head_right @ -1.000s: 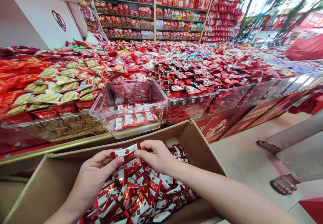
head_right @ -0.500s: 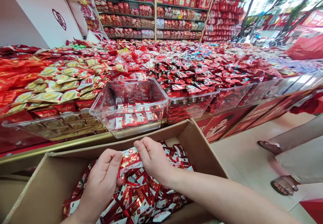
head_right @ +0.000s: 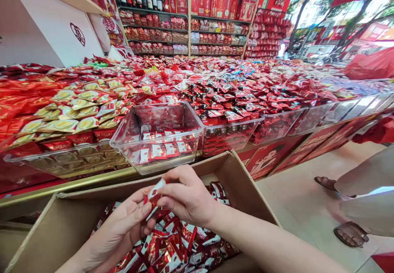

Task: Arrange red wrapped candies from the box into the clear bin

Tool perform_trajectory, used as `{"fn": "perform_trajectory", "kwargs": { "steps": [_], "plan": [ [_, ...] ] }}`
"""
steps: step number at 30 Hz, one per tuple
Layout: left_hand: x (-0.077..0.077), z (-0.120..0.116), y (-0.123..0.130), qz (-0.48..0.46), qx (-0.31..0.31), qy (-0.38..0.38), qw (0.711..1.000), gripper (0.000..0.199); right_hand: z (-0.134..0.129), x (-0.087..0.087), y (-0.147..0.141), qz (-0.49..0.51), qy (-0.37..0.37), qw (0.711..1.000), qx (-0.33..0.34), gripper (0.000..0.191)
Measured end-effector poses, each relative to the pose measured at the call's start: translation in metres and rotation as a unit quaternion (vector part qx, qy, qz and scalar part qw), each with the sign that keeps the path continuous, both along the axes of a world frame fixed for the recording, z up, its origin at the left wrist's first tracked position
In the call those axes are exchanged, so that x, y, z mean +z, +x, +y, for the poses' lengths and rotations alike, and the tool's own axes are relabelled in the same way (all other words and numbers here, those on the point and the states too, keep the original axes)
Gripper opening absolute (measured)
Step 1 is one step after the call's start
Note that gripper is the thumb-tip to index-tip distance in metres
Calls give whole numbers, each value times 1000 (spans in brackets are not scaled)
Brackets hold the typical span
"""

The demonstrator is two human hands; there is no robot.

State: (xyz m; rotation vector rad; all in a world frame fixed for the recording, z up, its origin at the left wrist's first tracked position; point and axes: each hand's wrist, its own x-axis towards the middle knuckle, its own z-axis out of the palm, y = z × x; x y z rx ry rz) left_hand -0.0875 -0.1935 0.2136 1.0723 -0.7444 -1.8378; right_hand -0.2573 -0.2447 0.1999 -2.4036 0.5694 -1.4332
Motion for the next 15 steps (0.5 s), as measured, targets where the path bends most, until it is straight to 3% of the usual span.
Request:
{"fn": "perform_trajectory", "kwargs": {
  "steps": [2,4,6,8,10,15],
  "plan": [
    [-2,0,-2,-62,61,-45,995,45,1,-3,4,-70,215,974,-4,31],
    [-5,0,-4,-101,80,-76,989,48,1,-5,9,-121,435,892,30,31],
    [-9,0,-4,-116,81,-91,986,49,1,-5,13,-144,560,813,68,31],
    [-12,0,-3,-123,75,-99,985,48,1,-5,15,-155,594,785,84,36],
    [-11,0,-3,-130,71,-107,983,44,0,-4,14,-159,595,783,89,38],
    [-5,0,-3,-175,59,-126,975,39,-2,-1,9,-83,521,848,47,38]
  ]
}}
